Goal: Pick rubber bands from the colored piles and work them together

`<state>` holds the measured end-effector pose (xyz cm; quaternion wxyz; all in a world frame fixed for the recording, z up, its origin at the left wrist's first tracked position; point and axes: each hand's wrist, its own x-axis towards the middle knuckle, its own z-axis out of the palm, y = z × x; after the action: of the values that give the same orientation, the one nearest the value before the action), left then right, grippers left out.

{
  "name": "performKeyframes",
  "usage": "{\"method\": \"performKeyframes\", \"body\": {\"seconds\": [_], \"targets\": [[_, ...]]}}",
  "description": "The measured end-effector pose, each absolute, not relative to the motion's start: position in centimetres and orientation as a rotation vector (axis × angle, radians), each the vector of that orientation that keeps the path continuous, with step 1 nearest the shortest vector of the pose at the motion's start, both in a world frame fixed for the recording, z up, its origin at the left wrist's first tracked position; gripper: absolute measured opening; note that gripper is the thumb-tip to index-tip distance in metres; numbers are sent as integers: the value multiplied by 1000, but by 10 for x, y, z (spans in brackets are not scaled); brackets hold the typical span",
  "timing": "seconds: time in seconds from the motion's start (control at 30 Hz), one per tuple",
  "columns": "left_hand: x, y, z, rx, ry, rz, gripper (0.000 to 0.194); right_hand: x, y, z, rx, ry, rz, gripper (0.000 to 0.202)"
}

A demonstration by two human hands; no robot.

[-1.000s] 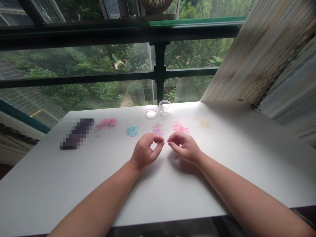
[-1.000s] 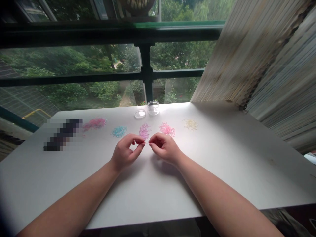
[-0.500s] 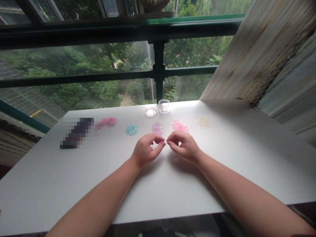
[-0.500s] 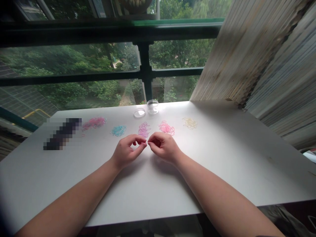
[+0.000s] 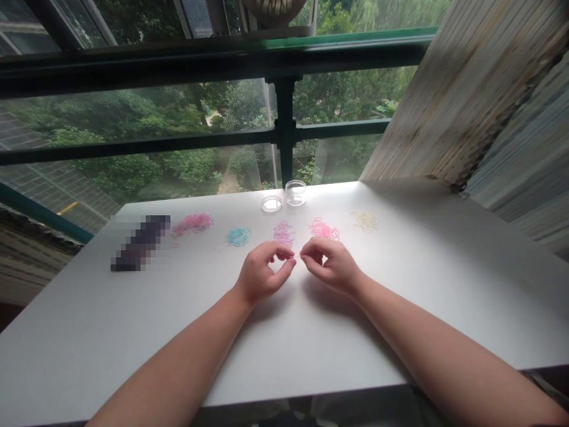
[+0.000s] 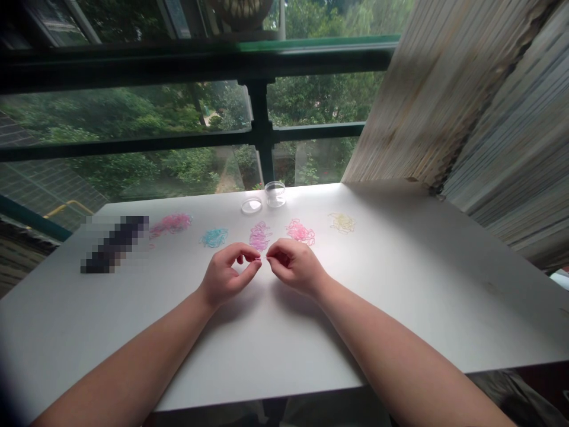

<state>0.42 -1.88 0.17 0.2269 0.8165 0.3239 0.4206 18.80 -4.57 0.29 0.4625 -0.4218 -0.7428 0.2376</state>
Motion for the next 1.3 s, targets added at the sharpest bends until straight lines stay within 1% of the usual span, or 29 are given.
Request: {"method": "performKeyframes", "body": {"seconds": [0.73, 0.87, 0.97, 1.13, 1.3], "targets": [[3, -16, 2, 2274, 954, 1146, 6, 188, -45, 4, -1085, -1815, 613, 6], [0, -13, 4, 2359, 961, 1113, 5, 189, -45, 3, -1117, -1831, 605, 5], [-6, -3, 5, 2485, 1043, 1029, 8, 189, -44, 3, -1168, -1842, 605, 5], [-18, 17, 1, 2516, 1339, 914, 11, 190, -43, 2, -1231, -1880, 643, 6], [-20, 20, -4, 2517, 1352, 856, 11, 191, -43, 2, -1248, -1901, 663, 6]]}}
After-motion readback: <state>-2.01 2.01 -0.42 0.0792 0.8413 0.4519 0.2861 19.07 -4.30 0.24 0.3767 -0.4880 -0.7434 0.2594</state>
